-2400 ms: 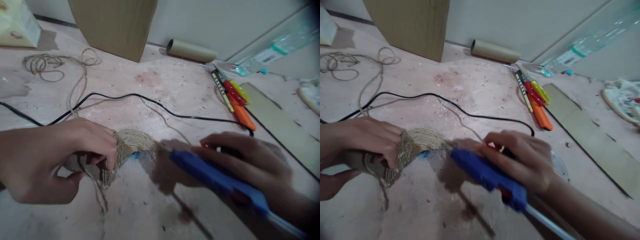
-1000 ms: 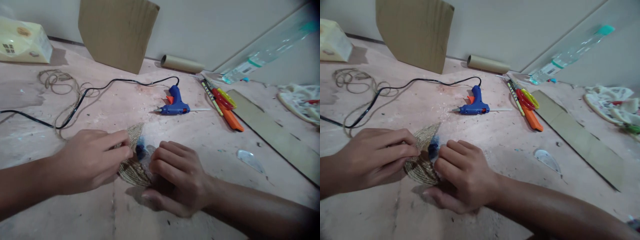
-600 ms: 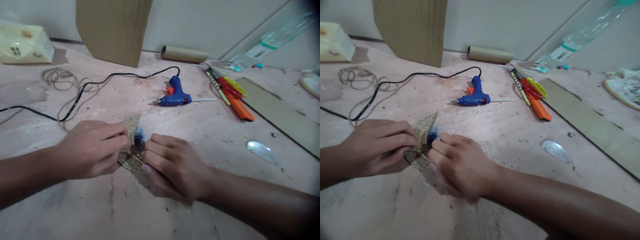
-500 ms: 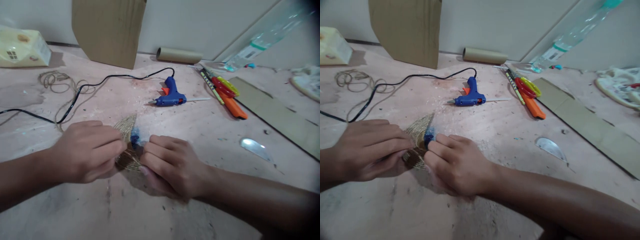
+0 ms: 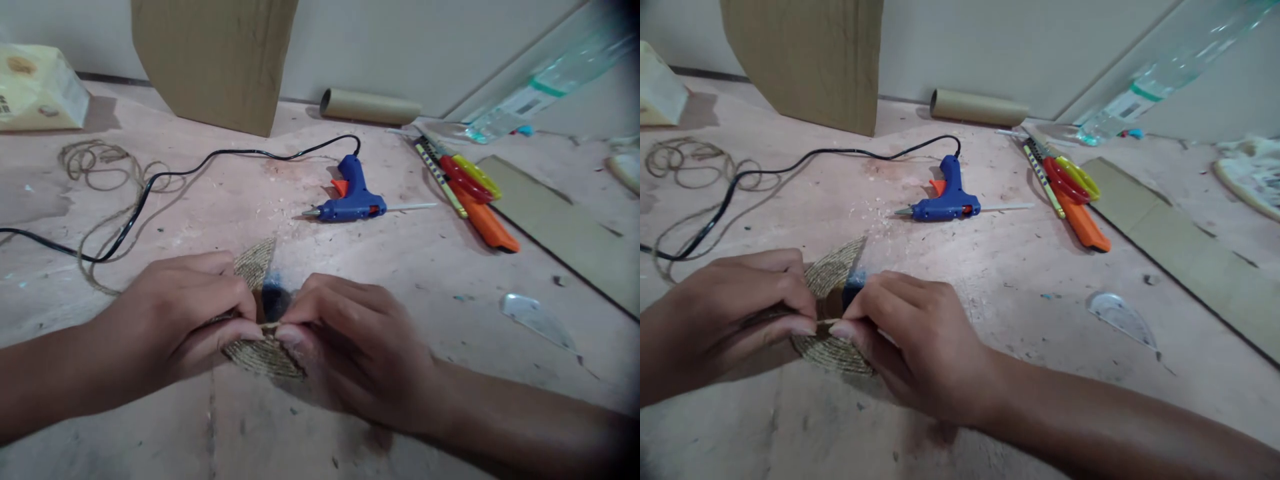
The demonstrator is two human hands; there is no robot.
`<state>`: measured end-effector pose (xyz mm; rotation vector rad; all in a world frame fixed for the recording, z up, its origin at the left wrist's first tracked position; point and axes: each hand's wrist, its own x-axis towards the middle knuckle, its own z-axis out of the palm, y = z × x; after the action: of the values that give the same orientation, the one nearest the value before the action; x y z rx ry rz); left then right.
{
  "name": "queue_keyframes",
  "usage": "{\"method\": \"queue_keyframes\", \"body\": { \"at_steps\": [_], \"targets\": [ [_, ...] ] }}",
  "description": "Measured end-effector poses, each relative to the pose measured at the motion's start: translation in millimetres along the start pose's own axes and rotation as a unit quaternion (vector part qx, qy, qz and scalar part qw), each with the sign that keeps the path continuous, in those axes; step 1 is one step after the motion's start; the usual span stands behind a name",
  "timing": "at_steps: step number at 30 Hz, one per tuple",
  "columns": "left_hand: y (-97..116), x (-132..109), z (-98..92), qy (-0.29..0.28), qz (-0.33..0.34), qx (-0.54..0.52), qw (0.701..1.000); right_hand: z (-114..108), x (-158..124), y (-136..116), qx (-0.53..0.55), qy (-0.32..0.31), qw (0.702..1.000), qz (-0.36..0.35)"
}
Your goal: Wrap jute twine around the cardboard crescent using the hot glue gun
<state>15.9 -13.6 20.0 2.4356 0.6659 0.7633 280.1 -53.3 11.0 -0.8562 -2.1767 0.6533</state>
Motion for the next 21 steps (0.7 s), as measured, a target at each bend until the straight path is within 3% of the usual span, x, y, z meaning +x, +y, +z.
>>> {"method": "queue_keyframes", "body": {
  "at_steps": [2,6,10,12,15,21],
  "targets": [
    [-4,5,-3.7,-0.001,-0.001,0.013,1.0,-3,3,1,0.022,-0.017,0.999,0.024],
    [-17,14,-9.8,-0.017,0.036,0.045,0.998,-3,7,6,-0.014,-0.035,0.999,-0.002],
    [-32,16,-11.0,-0.043,0.065,0.018,0.997,5,7,14,-0.02,-0.022,0.999,-0.031],
    [-36,15,-10.4,-0.066,0.056,-0.003,0.996,6,7,16,-0.003,-0.034,0.999,-0.011],
    [-38,10,-8.9,-0.082,0.05,0.003,0.995,3,10,17,0.015,-0.053,0.998,0.017],
    [-34,3,-5.6,-0.089,0.078,0.019,0.993,-2,10,16,-0.022,-0.075,0.997,0.002]
  ]
}}
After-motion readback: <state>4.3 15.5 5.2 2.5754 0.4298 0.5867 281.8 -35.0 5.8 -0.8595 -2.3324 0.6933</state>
